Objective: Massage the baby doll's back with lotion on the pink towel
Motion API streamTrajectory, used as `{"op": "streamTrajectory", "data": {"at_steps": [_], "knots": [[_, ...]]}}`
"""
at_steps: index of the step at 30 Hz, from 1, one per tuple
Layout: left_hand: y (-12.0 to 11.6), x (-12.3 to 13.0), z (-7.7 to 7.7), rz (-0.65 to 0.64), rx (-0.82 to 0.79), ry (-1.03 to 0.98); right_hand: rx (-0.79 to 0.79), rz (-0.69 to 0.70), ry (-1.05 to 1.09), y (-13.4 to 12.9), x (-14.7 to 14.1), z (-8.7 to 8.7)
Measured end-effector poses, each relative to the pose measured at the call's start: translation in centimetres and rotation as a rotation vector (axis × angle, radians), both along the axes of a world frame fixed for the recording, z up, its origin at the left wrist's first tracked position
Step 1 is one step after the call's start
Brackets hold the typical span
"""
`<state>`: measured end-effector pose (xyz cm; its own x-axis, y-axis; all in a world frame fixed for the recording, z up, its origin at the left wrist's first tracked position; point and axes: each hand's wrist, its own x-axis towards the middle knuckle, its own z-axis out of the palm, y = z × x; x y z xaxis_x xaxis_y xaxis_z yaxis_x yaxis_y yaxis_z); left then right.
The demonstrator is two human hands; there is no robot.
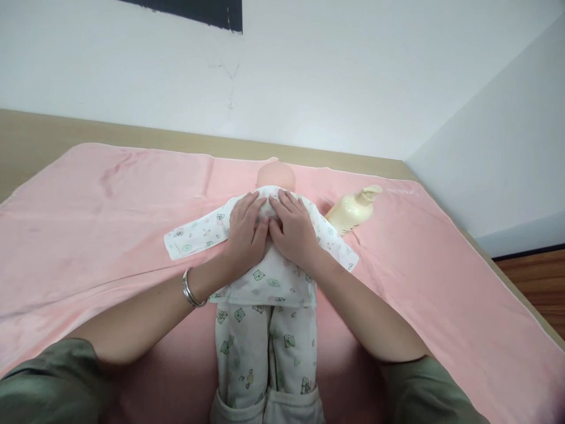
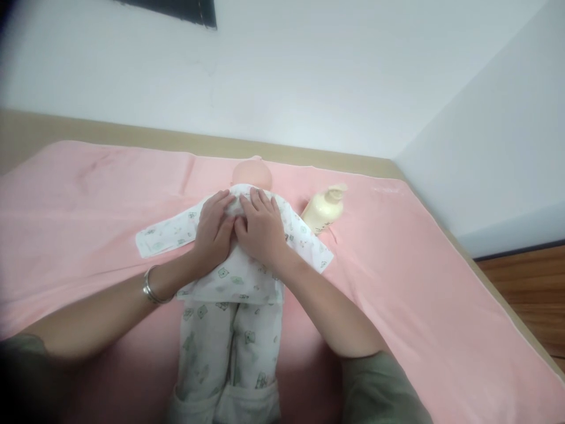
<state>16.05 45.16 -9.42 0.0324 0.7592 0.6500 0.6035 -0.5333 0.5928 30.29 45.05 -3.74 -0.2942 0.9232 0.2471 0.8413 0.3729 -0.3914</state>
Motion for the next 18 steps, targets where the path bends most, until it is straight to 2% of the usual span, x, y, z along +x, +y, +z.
{"op": "streamTrajectory", "data": {"at_steps": [2, 5, 9, 12, 15, 18], "knots": [[0.0, 0.0, 0.0, -0.01, 0.003, -0.006, 0.044, -0.003, 0.003, 0.0, 0.3, 0.4], [-0.1, -0.1, 0.1, -0.024, 0.002, -0.006, 0.196, -0.005, 0.041, -0.3, 1.0, 1.6], [-0.3, -0.1, 0.4, -0.038, -0.026, 0.009, 0.41, -0.034, 0.132, -1.2, 2.9, 4.6], [-0.3, -0.2, 0.6, -0.034, -0.052, 0.013, 0.504, -0.111, 0.187, -1.6, 4.9, 6.8], [-0.3, -0.2, 0.7, -0.035, -0.062, 0.017, 0.537, -0.222, 0.287, -1.3, 7.4, 8.2], [-0.3, -0.1, 0.6, -0.033, -0.059, 0.022, 0.457, -0.341, 0.387, -0.5, 9.7, 9.0]]}}
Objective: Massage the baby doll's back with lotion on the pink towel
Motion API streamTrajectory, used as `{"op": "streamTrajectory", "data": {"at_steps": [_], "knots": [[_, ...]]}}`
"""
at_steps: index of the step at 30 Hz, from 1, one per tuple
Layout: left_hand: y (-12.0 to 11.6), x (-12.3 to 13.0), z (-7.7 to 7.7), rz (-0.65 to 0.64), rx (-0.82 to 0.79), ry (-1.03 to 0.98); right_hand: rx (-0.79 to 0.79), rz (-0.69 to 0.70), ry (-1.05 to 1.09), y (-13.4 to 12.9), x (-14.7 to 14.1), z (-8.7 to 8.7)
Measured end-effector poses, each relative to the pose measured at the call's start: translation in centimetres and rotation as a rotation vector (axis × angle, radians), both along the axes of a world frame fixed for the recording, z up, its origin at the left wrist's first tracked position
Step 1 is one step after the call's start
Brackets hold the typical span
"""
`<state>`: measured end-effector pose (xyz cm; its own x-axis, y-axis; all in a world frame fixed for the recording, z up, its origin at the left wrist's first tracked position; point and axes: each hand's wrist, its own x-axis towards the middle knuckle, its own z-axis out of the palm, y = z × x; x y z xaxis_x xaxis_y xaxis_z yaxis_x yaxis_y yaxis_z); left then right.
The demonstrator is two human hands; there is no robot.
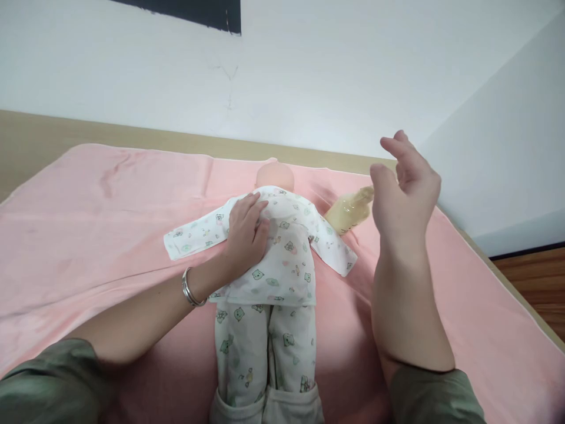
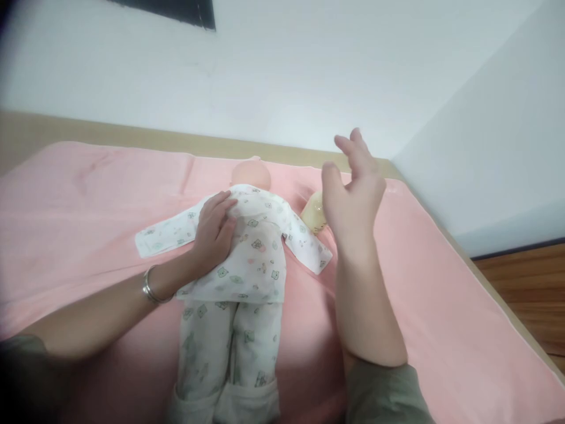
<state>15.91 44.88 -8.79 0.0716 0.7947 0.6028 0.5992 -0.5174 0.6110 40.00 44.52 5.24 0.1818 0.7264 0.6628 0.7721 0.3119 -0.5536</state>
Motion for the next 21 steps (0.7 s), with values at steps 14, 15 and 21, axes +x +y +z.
{"op": "streamTrajectory", "data": {"at_steps": [14, 15, 21], "knots": [[0.0, 0.2, 0.1, 0.012, -0.011, -0.033, -0.443, -0.135, -0.298, -1.8, 0.5, 2.6], [0.0, 0.2, 0.1, 0.013, -0.012, -0.035, -0.468, -0.155, -0.32, -1.9, 0.3, 2.4], [0.0, 0.2, 0.1, 0.012, -0.005, -0.027, -0.465, -0.237, -0.46, -2.5, -0.4, 1.7]]}}
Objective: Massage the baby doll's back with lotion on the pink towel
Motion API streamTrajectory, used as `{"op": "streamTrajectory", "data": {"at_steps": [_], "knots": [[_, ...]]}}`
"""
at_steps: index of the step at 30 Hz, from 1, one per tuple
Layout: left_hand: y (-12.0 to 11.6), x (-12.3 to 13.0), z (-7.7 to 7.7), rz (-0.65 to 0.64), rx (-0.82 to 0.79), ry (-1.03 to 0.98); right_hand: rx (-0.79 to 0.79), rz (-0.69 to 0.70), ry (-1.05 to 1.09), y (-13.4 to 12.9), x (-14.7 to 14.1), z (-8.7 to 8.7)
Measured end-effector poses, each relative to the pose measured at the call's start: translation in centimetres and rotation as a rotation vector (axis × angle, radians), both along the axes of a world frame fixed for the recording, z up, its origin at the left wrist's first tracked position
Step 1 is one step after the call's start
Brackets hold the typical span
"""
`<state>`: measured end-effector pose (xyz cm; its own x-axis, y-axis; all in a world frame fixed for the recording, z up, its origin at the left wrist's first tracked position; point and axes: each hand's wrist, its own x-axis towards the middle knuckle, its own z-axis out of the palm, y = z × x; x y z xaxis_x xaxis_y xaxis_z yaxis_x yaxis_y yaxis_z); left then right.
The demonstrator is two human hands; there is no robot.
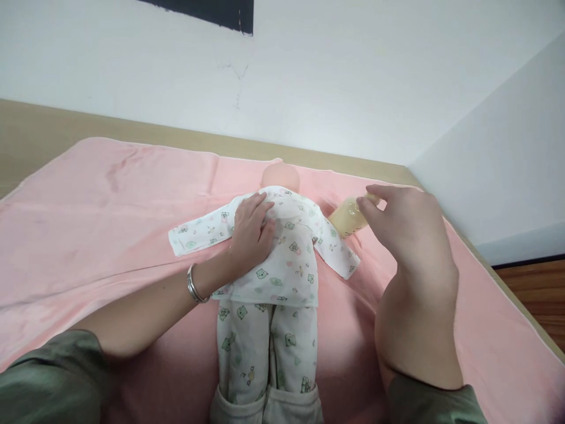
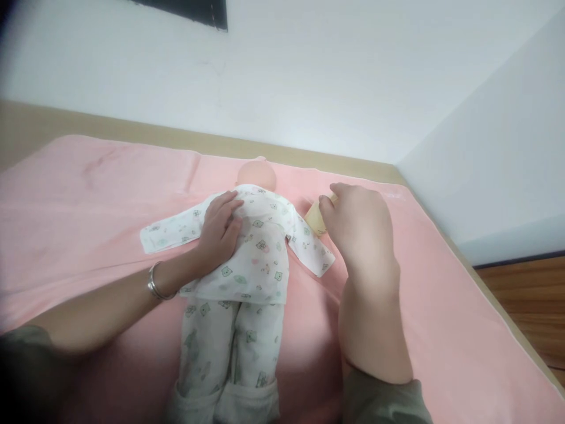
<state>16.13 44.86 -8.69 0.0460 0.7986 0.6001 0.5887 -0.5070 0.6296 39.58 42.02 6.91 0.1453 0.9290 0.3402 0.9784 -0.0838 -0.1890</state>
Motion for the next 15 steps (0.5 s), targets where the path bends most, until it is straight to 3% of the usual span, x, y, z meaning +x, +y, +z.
{"op": "streamTrajectory", "data": {"at_steps": [8, 15], "knots": [[0.0, -0.1, 0.1, -0.001, -0.012, 0.022, 0.03, -0.093, -0.065, 1.1, -0.5, -0.2], [0.1, 0.0, 0.1, 0.001, -0.016, 0.005, 0.034, -0.215, -0.293, 2.0, -1.5, -0.7]]}}
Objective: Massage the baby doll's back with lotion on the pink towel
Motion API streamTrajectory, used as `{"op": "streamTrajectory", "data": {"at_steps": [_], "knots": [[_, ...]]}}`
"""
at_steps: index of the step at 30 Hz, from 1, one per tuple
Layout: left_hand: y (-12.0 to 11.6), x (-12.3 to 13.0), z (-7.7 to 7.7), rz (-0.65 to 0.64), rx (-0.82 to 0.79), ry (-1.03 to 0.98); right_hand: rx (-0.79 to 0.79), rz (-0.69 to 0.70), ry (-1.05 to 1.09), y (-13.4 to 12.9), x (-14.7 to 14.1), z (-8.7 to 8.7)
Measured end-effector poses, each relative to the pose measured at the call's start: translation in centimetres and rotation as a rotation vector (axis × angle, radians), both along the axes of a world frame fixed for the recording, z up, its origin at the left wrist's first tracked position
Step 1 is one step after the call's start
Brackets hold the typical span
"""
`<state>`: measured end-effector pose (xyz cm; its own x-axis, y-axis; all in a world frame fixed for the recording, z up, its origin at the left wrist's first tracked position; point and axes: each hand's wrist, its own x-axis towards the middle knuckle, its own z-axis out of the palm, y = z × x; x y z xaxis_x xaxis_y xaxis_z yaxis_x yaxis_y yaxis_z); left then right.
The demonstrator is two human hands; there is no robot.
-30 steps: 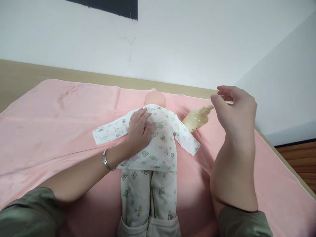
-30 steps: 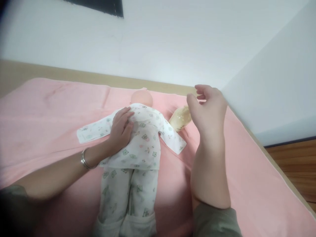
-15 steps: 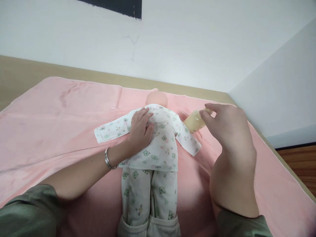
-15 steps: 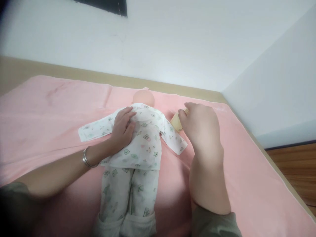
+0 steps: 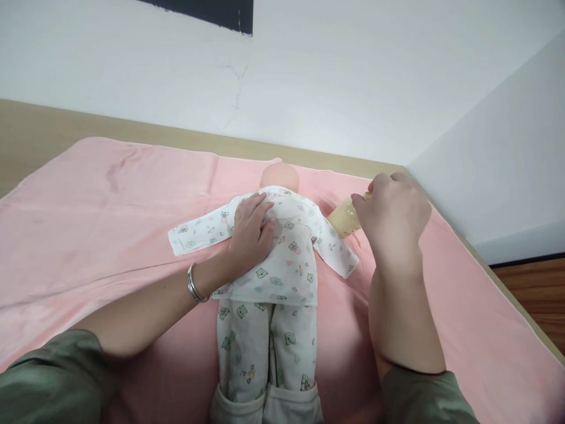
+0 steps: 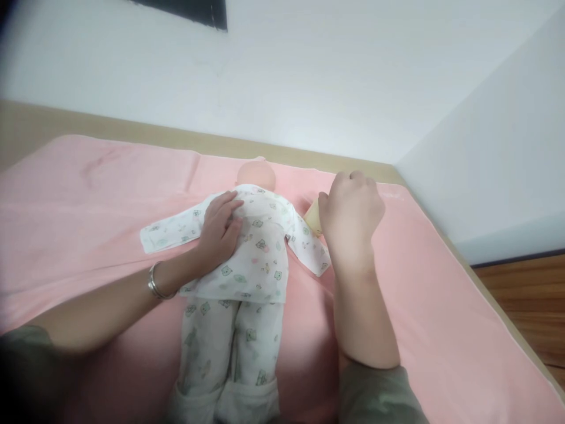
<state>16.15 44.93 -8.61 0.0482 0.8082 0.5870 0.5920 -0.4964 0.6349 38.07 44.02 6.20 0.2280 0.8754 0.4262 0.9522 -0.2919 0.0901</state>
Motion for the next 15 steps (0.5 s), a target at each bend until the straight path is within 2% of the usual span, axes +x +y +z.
{"op": "streamTrajectory", "data": {"at_steps": [5, 7, 9, 12, 15], "knots": [[-0.2, 0.1, 0.3, 0.027, -0.009, 0.038, 0.009, -0.051, -0.022, 0.3, -0.7, 0.0], [-0.7, 0.2, 1.5, 0.032, -0.025, 0.083, 0.005, -0.059, -0.016, 0.3, -0.8, 0.0], [-1.5, 0.6, 3.3, 0.0, -0.054, 0.068, -0.01, -0.056, -0.014, 0.3, -0.8, 0.0], [-1.9, 2.1, 6.5, -0.149, -0.23, -0.195, -0.025, -0.065, -0.011, 0.3, -0.7, -0.1], [-0.2, 4.3, 9.3, -0.412, -0.533, -0.536, -0.006, -0.052, -0.012, 0.4, -0.5, -0.1]]}}
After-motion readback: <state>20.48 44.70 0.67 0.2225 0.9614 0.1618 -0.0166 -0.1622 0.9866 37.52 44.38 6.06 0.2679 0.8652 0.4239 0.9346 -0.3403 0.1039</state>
